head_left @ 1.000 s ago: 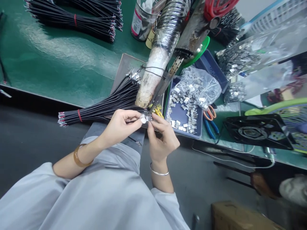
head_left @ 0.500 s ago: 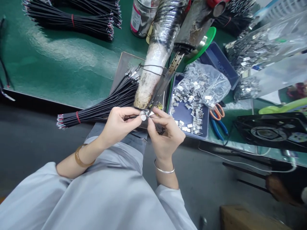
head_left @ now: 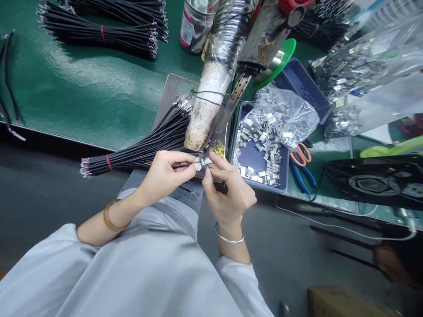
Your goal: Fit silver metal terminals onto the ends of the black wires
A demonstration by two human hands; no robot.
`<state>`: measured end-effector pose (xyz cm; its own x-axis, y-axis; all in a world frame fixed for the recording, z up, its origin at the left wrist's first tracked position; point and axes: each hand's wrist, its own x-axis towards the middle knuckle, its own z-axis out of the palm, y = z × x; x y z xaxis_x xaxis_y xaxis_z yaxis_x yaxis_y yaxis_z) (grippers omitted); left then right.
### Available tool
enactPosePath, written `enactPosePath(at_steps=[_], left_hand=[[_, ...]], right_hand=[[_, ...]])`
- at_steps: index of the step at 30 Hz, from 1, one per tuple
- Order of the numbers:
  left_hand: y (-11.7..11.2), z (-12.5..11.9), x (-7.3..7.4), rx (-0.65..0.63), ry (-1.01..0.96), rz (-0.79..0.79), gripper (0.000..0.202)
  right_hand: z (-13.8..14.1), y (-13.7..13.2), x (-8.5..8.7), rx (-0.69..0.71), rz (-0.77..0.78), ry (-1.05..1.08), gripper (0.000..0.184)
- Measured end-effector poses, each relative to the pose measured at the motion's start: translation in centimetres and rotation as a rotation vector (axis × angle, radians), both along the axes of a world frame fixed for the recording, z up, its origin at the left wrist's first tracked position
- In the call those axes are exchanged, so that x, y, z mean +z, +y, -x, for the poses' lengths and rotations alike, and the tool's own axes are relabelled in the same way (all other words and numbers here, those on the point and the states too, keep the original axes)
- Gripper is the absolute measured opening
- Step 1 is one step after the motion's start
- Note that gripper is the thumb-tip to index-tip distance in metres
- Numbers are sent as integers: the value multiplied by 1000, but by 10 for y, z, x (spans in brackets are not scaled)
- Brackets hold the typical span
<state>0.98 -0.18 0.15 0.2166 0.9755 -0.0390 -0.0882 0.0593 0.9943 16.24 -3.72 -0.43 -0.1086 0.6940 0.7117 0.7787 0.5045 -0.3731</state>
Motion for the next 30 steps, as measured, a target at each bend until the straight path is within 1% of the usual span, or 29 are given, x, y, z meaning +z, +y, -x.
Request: enactPosePath(at_steps=[3, 5, 7, 9, 10, 11, 12, 13, 14, 17, 19, 20, 21, 23, 25, 26, 28, 30], left_hand=[[-1, 2, -1, -34, 48, -62, 16], [-3, 3, -2, -50, 130, -193, 17], [-5, 5, -4, -46, 226, -415, 17], [-7, 6, -6, -21, 293, -628, 18], [-7, 6, -6, -9, 308, -689, 18], [-8, 7, -6, -2, 307, -709, 16], [-8, 8, -5, -7, 293, -690, 15], [-7, 9, -4, -22, 268, -642, 14], [-7, 10, -2, -45, 235, -574, 15], [-4, 11, 1, -118, 127, -335, 17], [-3, 10, 1, -127, 74, -210, 15], [-3, 9, 0, -115, 55, -167, 15], [-3, 7, -1, -96, 44, -137, 15], [-4, 4, -4, -51, 42, -107, 16], [-5, 2, -7, -19, 60, -98, 17], [-5, 1, -8, -8, 72, -97, 18], [-4, 0, -9, 10, 94, -99, 18], [-3, 1, -8, 16, 111, -111, 17]], right_hand=[[-1, -2, -1, -16, 12, 76, 15], [-1, -2, 0, -68, 68, 192, 11], [-2, -2, 3, -82, 222, 337, 9], [-2, -2, 6, -14, 415, 454, 11], [-3, -2, 8, 38, 487, 491, 12], [-3, -2, 9, 85, 528, 511, 12], [-3, -1, 9, 117, 535, 507, 12], [-4, -1, 10, 130, 508, 475, 11], [-5, -1, 9, 133, 448, 413, 11], [-7, -2, 6, 129, 175, 115, 12], [-8, -3, 5, 94, 45, -12, 13], [-7, -5, 4, 57, 7, -10, 13], [-7, -6, 4, 7, -21, 39, 12], [-6, -10, 2, -89, -71, 218, 11], [-6, -13, 0, -122, -84, 365, 16], [-6, -14, -1, -120, -75, 386, 18], [-7, -15, -4, -100, -53, 313, 19], [-7, -13, -5, -71, -32, 163, 18]])
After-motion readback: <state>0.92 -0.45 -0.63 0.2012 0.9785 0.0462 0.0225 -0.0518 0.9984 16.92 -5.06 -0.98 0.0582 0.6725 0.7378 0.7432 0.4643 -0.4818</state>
